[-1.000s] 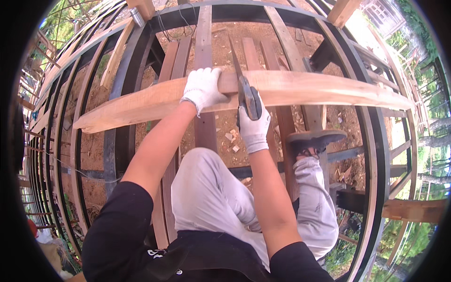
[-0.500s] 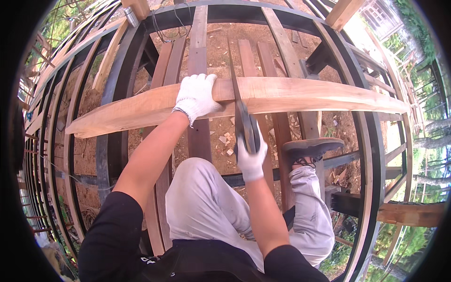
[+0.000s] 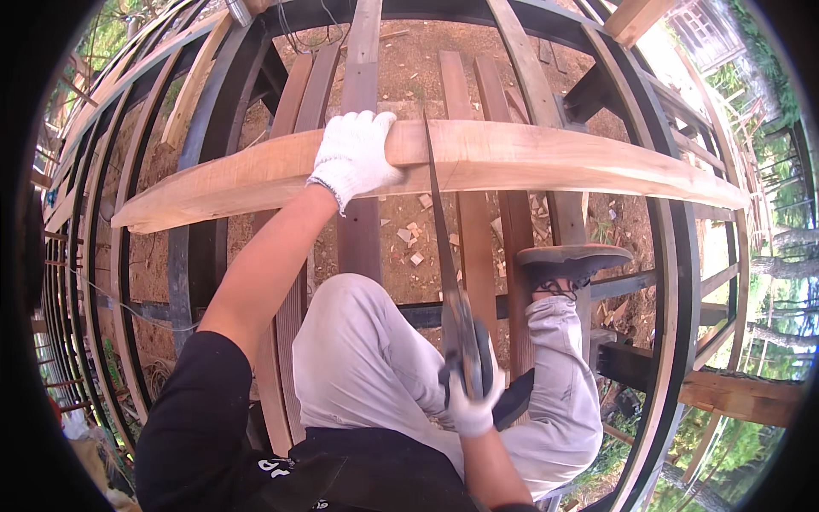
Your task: The person holds a curved wooden plank and saws into it using a hand saw.
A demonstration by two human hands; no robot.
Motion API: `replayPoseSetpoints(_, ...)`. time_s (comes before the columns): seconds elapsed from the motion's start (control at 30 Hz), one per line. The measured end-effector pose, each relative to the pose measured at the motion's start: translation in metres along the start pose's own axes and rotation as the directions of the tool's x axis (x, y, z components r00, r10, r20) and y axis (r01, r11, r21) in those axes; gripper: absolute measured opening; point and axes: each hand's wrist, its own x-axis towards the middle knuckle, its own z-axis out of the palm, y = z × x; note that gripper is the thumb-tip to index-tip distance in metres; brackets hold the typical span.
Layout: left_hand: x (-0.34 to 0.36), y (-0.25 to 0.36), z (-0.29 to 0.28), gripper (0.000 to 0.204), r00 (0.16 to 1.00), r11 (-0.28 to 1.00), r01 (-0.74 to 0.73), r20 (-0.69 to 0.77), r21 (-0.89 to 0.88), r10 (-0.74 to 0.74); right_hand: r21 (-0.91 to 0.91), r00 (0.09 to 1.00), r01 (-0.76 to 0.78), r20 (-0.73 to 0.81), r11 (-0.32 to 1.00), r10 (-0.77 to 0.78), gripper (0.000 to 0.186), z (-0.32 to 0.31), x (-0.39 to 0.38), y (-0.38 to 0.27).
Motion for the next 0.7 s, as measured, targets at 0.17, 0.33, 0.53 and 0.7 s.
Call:
replayPoseSetpoints(0.17, 0.01, 0.017, 0.009, 0.081, 0.999, 0.999, -0.027, -0.047, -0.032, 0.026, -0.141, 0.964, 0.259, -0.027, 0.955, -0.266, 0.06, 0.088, 0.214, -0.01)
replayPoseSetpoints(0.33, 0.008, 0.0, 0.008, 0.079, 1.0, 1.0, -0.022, -0.021, -0.018, 0.022, 0.007, 0.995, 0.097, -0.002, 0.995, -0.097, 0.061, 0.072, 0.151, -0.011)
replayPoseSetpoints(0.53, 0.003, 0.0, -0.001, 0.084, 1.0, 1.0, -0.011, -0.023, -0.004, 0.011, 0.056, 0.999, 0.023, 0.044, 0.998, -0.025, 0.067, -0.025, -0.045, -0.004)
replayPoseSetpoints(0.7, -0.002, 0.004, 0.01, 0.081, 0.999, 0.999, -0.028, -0.027, -0.033, 0.027, -0.008, 0.995, 0.099, -0.007, 0.995, -0.099, 0.06, 0.065, 0.127, 0.008)
